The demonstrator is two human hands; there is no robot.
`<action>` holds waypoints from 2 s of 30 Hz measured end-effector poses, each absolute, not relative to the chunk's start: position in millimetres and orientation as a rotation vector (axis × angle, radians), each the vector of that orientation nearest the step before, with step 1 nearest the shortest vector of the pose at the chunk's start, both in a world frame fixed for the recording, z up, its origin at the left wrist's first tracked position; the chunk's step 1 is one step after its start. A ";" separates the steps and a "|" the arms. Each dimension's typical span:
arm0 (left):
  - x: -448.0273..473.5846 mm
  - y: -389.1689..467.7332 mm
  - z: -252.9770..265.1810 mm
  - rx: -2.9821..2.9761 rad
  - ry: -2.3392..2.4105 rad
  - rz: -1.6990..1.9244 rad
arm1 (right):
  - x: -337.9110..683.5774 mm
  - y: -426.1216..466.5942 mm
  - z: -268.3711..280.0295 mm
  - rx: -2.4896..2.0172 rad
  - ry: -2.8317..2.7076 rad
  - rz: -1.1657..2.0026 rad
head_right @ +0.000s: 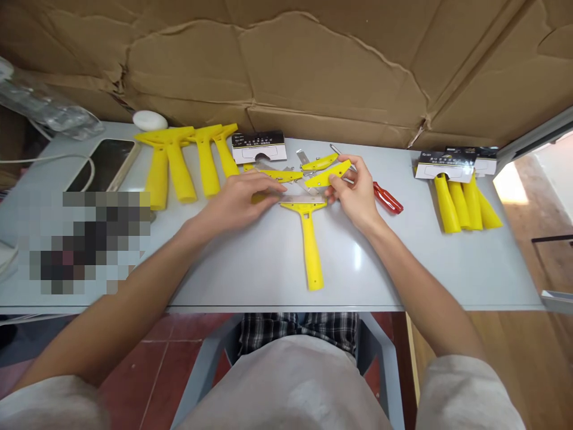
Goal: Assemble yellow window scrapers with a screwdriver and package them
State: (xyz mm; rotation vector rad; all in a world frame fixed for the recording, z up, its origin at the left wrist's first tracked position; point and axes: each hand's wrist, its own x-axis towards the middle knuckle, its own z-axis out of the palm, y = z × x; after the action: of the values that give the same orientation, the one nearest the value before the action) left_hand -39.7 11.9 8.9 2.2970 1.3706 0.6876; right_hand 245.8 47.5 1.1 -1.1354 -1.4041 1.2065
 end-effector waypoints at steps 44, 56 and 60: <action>-23.1 22.2 5.5 2.452 1.448 0.622 | 273.8 41.5 30.1 -1.287 -2.539 0.364; -21.7 19.4 15.6 2.781 1.382 0.467 | 270.5 44.6 25.0 -1.204 -2.523 0.482; -22.2 18.3 18.4 2.764 1.397 0.423 | 268.2 45.6 21.2 -1.219 -2.518 0.482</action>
State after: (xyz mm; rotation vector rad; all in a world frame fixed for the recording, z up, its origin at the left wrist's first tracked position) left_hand -22.2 18.3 18.4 2.7638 1.3973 0.4230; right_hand 268.2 45.6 21.2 -1.2190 -2.5176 0.4818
